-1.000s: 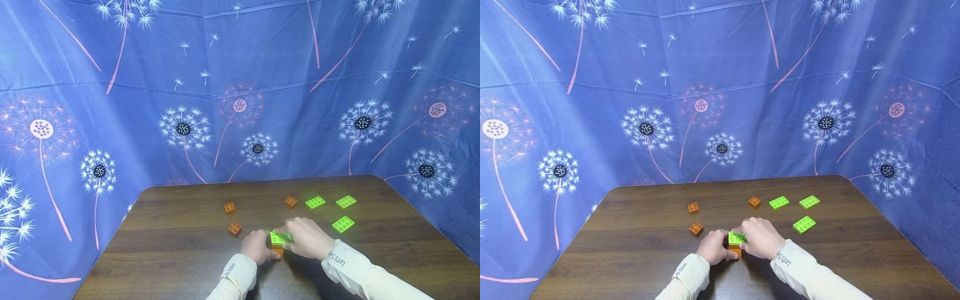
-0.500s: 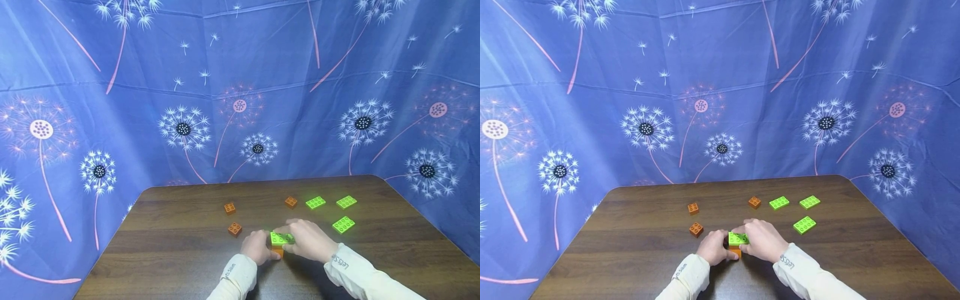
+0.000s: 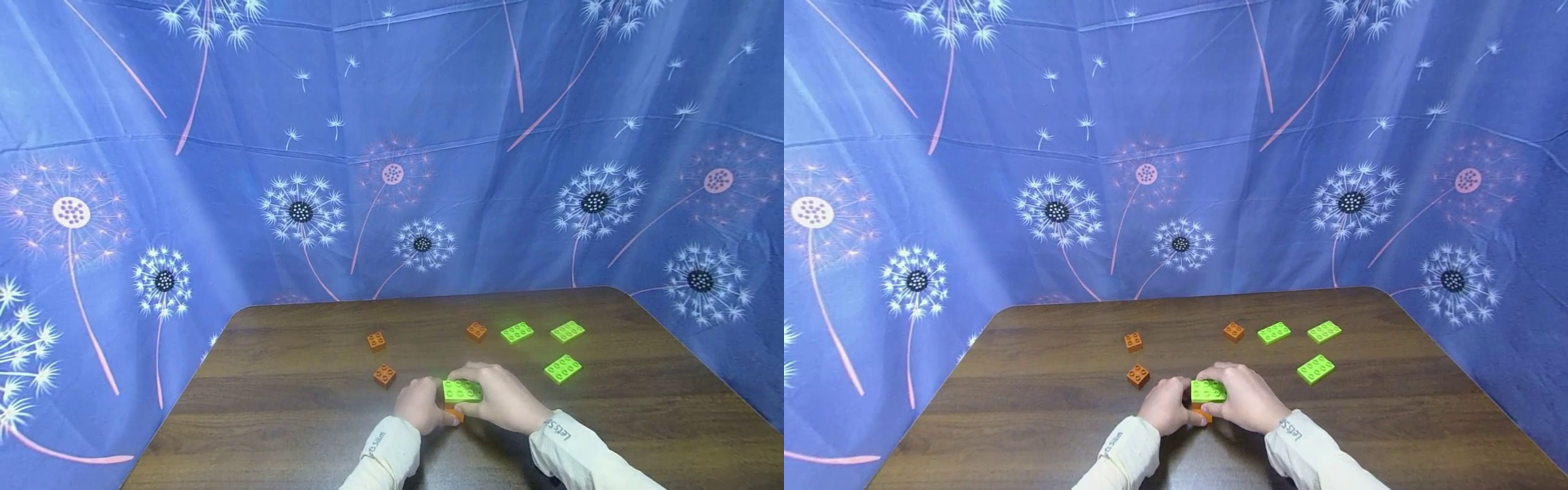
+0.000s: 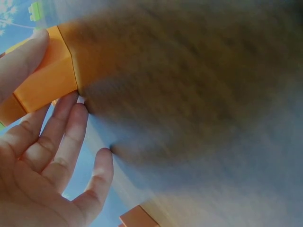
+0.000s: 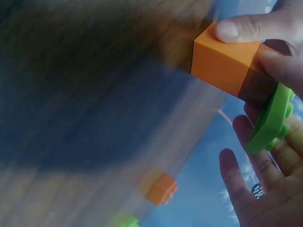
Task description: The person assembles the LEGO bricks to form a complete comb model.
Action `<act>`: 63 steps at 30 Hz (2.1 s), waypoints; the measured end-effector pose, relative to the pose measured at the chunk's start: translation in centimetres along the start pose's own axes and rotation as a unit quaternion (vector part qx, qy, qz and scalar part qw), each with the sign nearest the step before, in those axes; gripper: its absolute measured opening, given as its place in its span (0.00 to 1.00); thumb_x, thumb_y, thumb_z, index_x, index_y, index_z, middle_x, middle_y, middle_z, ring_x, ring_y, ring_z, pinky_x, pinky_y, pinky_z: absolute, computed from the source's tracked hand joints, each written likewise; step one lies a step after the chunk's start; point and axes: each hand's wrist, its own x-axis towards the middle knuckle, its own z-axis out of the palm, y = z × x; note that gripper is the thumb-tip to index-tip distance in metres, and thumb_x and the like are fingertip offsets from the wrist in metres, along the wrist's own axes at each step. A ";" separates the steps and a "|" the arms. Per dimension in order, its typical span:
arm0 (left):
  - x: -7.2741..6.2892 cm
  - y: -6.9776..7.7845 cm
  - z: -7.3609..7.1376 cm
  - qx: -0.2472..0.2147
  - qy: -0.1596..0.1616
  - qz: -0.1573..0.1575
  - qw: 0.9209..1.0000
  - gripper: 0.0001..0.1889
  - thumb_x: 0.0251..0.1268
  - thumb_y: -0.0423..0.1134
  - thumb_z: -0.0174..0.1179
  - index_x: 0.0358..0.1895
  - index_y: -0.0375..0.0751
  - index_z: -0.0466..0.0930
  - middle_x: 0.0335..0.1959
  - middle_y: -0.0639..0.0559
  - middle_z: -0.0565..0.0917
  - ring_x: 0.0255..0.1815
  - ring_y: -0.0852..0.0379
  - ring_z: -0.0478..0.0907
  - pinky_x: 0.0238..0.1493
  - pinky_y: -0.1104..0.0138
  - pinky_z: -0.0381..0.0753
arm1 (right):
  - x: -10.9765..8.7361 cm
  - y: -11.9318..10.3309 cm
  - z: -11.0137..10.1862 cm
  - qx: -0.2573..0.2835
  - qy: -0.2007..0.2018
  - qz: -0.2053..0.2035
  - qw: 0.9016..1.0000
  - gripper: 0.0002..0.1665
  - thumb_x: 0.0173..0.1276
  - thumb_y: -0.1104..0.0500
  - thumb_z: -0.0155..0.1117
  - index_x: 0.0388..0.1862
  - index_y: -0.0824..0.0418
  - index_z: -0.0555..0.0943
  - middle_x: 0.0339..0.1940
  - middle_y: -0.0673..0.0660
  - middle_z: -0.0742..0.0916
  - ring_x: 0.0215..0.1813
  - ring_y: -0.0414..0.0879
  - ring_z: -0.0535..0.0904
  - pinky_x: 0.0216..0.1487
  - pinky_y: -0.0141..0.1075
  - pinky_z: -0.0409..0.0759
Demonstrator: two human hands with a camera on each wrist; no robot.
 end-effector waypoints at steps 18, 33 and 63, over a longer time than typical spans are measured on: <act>-0.2 -0.3 -0.2 0.020 -0.023 0.017 0.999 0.31 0.41 0.41 0.83 0.54 0.38 0.84 0.48 0.44 0.87 0.48 0.44 0.84 0.50 0.53 0.82 | 0.4 1.2 0.0 0.118 -0.028 0.041 0.992 0.22 0.50 0.56 0.83 0.47 0.53 0.89 0.37 0.42 0.86 0.35 0.33 0.76 0.36 0.31 0.76; -0.4 -1.0 -2.8 -0.002 -0.017 0.038 0.999 0.20 0.45 0.32 0.78 0.47 0.43 0.88 0.40 0.51 0.88 0.42 0.52 0.84 0.44 0.60 0.83 | 0.4 1.2 -0.1 0.112 -0.039 0.059 0.991 0.22 0.49 0.55 0.83 0.46 0.50 0.90 0.37 0.41 0.86 0.35 0.33 0.76 0.37 0.32 0.75; 0.6 -4.6 -4.5 0.047 0.218 -0.105 0.969 0.22 0.44 0.42 0.82 0.44 0.41 0.88 0.42 0.43 0.87 0.46 0.41 0.84 0.44 0.48 0.78 | 0.5 0.6 -0.3 0.074 -0.044 0.087 0.992 0.28 0.46 0.54 0.85 0.49 0.56 0.90 0.45 0.55 0.89 0.42 0.44 0.81 0.41 0.37 0.77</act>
